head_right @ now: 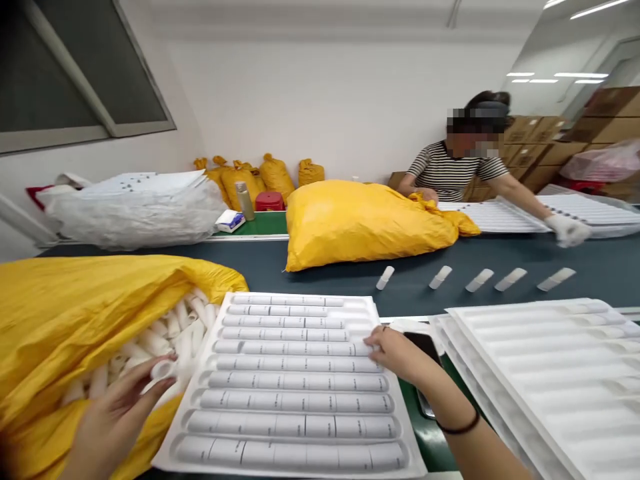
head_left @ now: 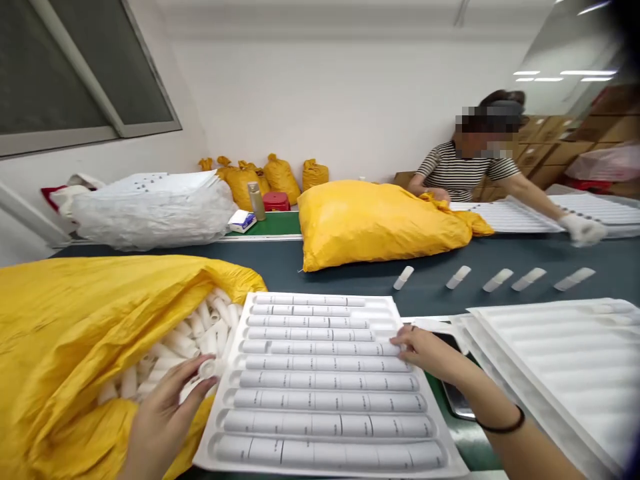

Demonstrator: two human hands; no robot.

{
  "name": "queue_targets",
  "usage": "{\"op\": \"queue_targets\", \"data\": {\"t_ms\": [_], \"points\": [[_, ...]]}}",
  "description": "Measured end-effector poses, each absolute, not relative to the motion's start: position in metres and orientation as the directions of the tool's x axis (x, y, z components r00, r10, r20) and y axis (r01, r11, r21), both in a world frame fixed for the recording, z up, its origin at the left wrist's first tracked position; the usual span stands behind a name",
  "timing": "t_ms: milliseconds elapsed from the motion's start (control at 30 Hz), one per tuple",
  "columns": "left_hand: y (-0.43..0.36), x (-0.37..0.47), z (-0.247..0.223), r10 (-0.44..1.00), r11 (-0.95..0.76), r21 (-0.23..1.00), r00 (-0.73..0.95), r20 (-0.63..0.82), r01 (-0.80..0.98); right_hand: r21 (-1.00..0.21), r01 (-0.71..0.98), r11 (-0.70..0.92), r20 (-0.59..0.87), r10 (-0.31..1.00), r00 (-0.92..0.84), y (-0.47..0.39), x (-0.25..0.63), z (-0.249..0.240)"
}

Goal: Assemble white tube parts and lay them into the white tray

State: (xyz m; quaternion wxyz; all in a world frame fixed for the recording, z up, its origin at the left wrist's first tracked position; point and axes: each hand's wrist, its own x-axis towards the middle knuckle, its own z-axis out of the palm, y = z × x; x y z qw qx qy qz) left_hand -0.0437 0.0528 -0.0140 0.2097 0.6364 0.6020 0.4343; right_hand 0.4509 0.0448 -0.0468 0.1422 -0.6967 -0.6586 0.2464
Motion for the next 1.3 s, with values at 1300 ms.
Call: {"op": "queue_targets", "data": {"t_ms": [1300], "points": [[0.023,0.063,0.039,0.725,-0.688,0.592,0.449,0.523,0.42,-0.822,0.389,0.415,0.339,0.907,-0.25,0.017,0.306,0.036]]}}
